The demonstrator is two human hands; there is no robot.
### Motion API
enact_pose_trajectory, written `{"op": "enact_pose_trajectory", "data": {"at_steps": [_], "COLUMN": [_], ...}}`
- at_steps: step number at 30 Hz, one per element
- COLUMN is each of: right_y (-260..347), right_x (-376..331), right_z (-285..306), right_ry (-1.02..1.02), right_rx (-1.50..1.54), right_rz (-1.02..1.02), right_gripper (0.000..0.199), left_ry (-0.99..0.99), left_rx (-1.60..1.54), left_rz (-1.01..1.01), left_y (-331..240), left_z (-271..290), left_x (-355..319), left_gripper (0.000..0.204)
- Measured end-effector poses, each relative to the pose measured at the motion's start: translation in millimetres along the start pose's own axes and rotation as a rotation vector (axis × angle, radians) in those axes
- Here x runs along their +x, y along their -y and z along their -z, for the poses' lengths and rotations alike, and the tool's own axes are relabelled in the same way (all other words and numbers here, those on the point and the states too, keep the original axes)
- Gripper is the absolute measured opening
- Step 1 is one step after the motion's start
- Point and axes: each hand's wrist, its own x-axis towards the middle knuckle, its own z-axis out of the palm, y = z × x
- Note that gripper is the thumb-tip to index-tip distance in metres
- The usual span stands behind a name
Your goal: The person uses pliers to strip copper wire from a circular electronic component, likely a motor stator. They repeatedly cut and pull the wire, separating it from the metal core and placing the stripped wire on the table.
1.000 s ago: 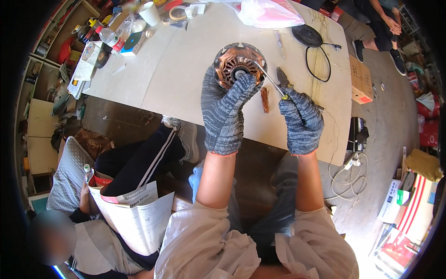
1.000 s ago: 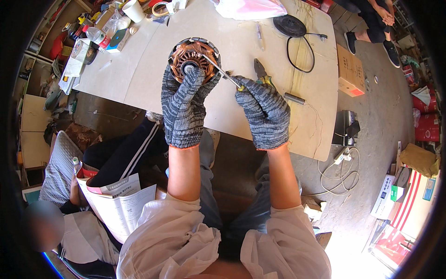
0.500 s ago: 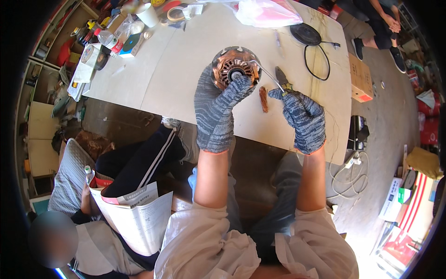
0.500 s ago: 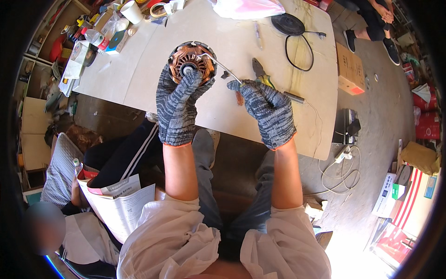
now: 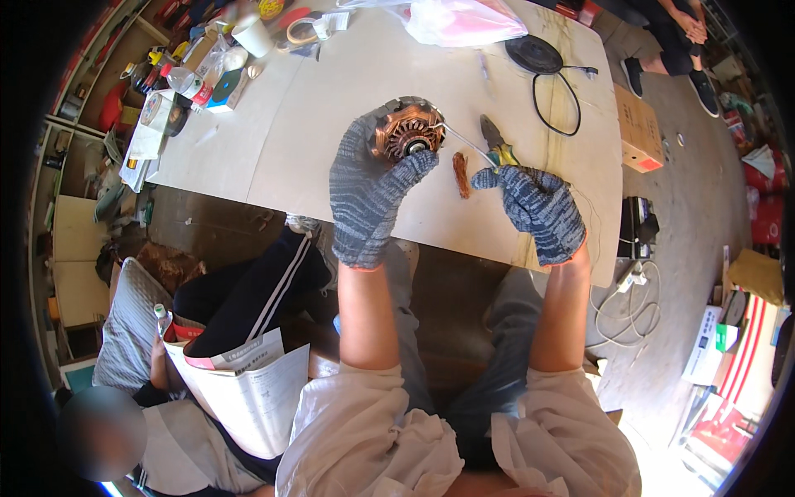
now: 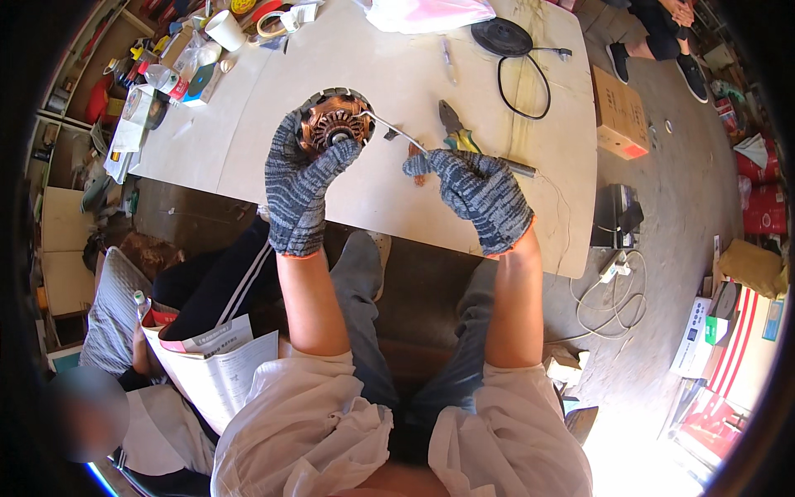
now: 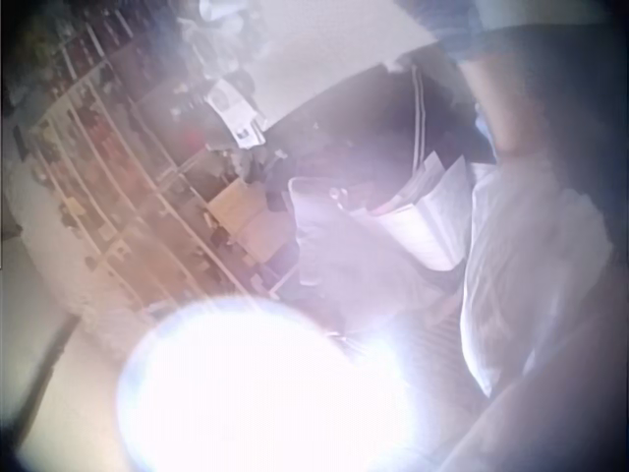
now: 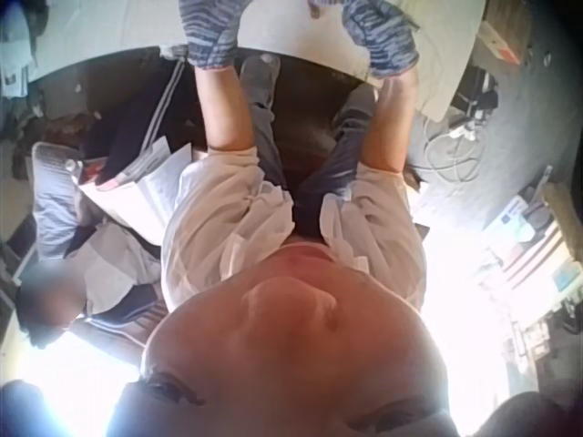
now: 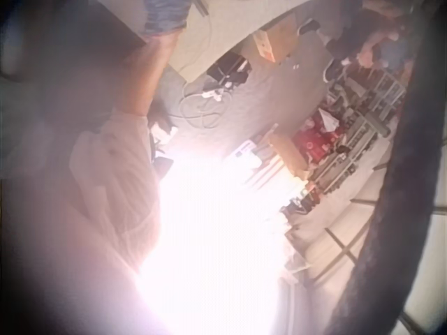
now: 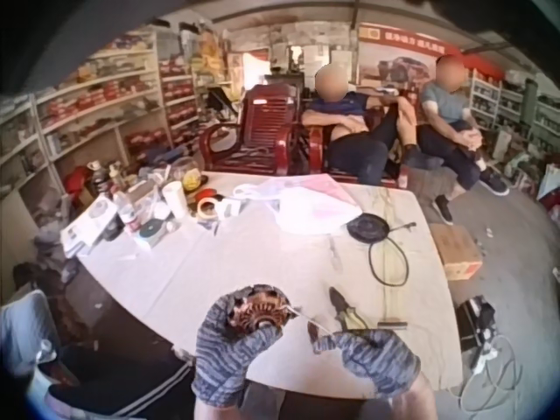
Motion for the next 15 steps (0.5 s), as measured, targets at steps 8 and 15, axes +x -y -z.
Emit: {"op": "enact_pose_trajectory", "data": {"at_steps": [8, 15], "right_y": [2.9, -3.1], "right_x": [-3.2, -0.9], "right_z": [5.3, 6.2], "right_ry": [0.055, 0.038], "right_rx": [-0.216, 0.001], "right_rz": [0.036, -0.071], "right_gripper": [0.023, 0.023], "left_ry": [0.066, 0.089], "left_rx": [0.202, 0.153], "left_rz": [0.06, 0.036], "left_y": [-3.0, 4.2], "left_z": [7.6, 14.5], "left_x": [-1.2, 0.6], "left_gripper": [0.053, 0.049]}}
